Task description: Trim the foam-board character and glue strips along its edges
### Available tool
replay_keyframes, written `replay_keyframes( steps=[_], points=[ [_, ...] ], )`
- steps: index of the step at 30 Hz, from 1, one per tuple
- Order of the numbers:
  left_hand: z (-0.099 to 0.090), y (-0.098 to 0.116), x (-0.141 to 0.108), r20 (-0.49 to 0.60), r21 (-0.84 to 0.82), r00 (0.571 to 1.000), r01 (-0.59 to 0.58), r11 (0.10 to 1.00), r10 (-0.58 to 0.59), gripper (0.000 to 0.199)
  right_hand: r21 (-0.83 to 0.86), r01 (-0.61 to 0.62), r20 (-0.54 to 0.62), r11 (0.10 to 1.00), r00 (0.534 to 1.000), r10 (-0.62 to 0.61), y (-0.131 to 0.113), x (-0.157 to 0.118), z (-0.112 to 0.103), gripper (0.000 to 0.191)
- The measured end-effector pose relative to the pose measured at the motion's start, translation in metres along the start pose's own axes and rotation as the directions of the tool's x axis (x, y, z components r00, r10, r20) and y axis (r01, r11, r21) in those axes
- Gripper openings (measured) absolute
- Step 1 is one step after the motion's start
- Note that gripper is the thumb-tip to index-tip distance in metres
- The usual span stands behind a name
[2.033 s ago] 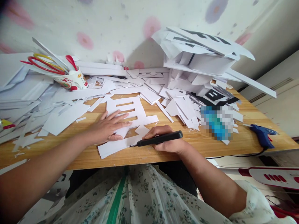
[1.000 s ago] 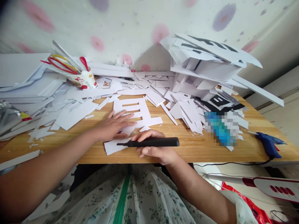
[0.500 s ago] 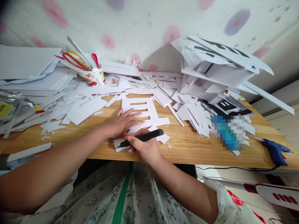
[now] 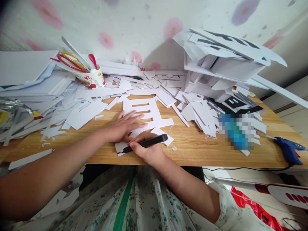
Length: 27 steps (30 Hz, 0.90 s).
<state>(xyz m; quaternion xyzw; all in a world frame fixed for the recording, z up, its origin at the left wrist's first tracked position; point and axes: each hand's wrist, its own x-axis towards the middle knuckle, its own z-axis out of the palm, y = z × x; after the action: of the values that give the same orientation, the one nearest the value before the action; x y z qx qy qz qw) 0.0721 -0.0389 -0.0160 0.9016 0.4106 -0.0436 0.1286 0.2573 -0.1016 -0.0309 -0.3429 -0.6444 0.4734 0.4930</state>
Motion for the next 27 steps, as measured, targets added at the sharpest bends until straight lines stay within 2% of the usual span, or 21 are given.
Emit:
replay_keyframes(
  steps=[6, 15, 20, 27],
  points=[
    [0.005, -0.004, 0.002, -0.029, 0.010, 0.999, -0.037, 0.999, 0.037, 0.075, 0.064, -0.057, 0.002, 0.996, 0.998, 0.057, 0.005, -0.004, -0.006, 0.020],
    [0.004, -0.004, 0.005, 0.007, 0.008, 1.000, -0.024, 1.000, 0.023, 0.081, 0.051, -0.117, 0.013, 0.992, 0.993, 0.116, 0.005, -0.004, -0.012, 0.025],
    [0.004, -0.005, 0.005, -0.002, 0.027, 1.000, -0.024, 0.999, 0.024, 0.081, 0.042, -0.126, -0.081, 0.991, 0.988, 0.129, 0.002, -0.004, -0.022, 0.022],
    [0.007, -0.008, 0.006, -0.005, 0.063, 0.999, -0.034, 0.997, 0.035, 0.084, -0.018, -0.128, -0.136, 0.992, 0.983, 0.124, 0.001, -0.006, -0.045, 0.020]
  ],
)
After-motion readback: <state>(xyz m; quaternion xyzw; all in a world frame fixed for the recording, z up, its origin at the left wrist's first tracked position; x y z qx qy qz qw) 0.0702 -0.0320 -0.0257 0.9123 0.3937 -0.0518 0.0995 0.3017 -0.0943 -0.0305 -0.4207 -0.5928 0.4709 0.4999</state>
